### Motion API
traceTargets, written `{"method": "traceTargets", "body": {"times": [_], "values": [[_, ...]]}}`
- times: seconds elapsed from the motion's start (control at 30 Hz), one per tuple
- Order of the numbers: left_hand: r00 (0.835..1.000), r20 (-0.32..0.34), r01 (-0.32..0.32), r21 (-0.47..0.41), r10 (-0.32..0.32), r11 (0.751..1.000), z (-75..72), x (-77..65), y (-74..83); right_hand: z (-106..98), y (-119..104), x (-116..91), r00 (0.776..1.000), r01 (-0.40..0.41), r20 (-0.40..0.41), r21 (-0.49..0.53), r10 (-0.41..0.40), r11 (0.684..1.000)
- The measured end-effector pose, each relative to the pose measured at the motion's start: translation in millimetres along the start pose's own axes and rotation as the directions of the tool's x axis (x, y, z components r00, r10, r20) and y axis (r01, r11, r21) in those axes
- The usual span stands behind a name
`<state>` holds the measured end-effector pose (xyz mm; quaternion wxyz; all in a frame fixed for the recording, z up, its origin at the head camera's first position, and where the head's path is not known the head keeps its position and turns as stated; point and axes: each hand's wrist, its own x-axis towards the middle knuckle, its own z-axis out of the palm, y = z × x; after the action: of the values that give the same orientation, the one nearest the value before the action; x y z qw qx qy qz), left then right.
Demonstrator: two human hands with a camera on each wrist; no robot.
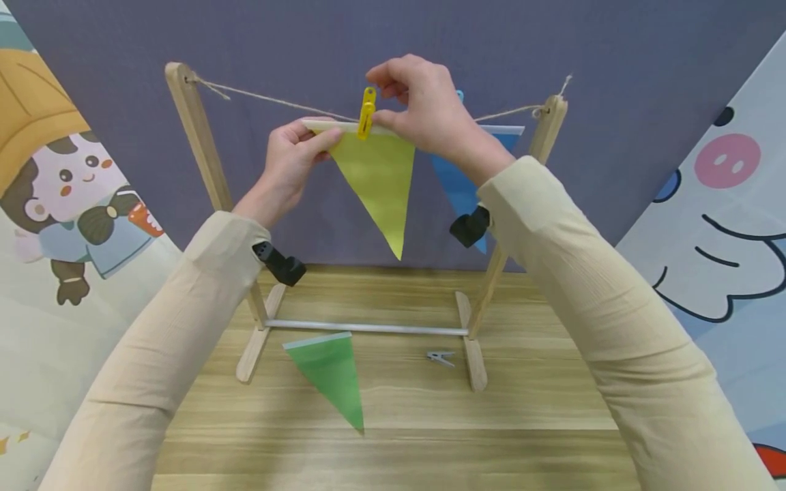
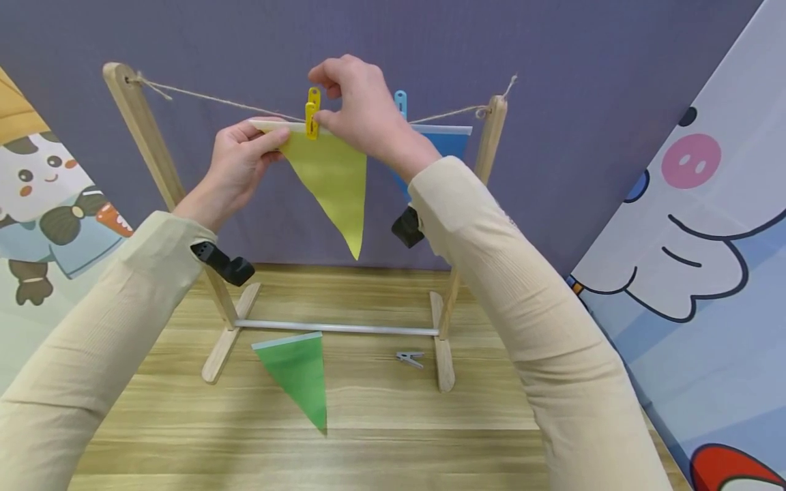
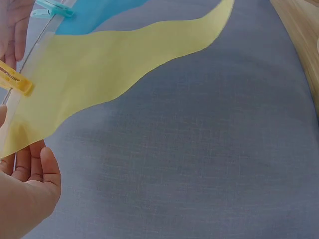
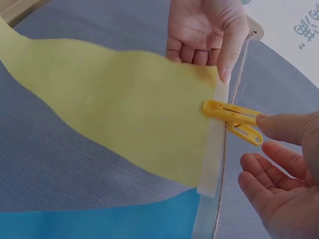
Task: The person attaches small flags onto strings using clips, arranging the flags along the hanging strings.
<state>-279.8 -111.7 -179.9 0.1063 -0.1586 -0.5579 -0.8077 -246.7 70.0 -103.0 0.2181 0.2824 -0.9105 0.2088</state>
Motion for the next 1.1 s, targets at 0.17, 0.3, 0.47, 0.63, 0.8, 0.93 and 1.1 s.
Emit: {"method": "traceTargets", "body": {"times": [0.17,0.3,0.47,0.63,0.8,0.93,1.1], "values": [[1.0,-0.005,-0.008,0.012,0.008,1.0,-4.0,1.4,-1.3,-0.8,-1.6,-1.6,1.0,0.013,0.001,0.001,-0.013,1.0],[1.0,-0.017,-0.014,0.047,0.015,0.999,-7.0,2.3,-2.4,-1.4,-3.1,-3.0,1.0,0.021,0.003,0.0,-0.021,1.0],[0.999,-0.03,-0.015,0.104,0.018,0.994,-12.5,2.9,-3.4,-2.9,-4.3,-7.4,1.0,0.026,0.001,0.005,-0.026,1.0],[0.999,-0.043,-0.008,0.132,0.013,0.991,-18.1,2.6,-5.2,-5.9,-5.2,-12.9,0.999,0.046,-0.008,0.029,-0.046,0.999],[0.999,-0.047,0.008,0.124,-0.002,0.992,-24.4,1.1,-8.3,-8.2,-6.1,-18.9,0.998,0.059,-0.024,0.033,-0.058,0.998],[0.999,-0.048,0.012,0.117,-0.007,0.993,-30.8,-0.9,-11.3,-9.3,-6.9,-23.8,0.998,0.058,-0.039,0.058,-0.056,0.997],[0.999,-0.039,0.012,0.121,-0.007,0.993,-40.3,-4.4,-15.9,-8.3,-6.5,-31.6,0.995,0.085,-0.057,0.095,-0.079,0.992]]}}
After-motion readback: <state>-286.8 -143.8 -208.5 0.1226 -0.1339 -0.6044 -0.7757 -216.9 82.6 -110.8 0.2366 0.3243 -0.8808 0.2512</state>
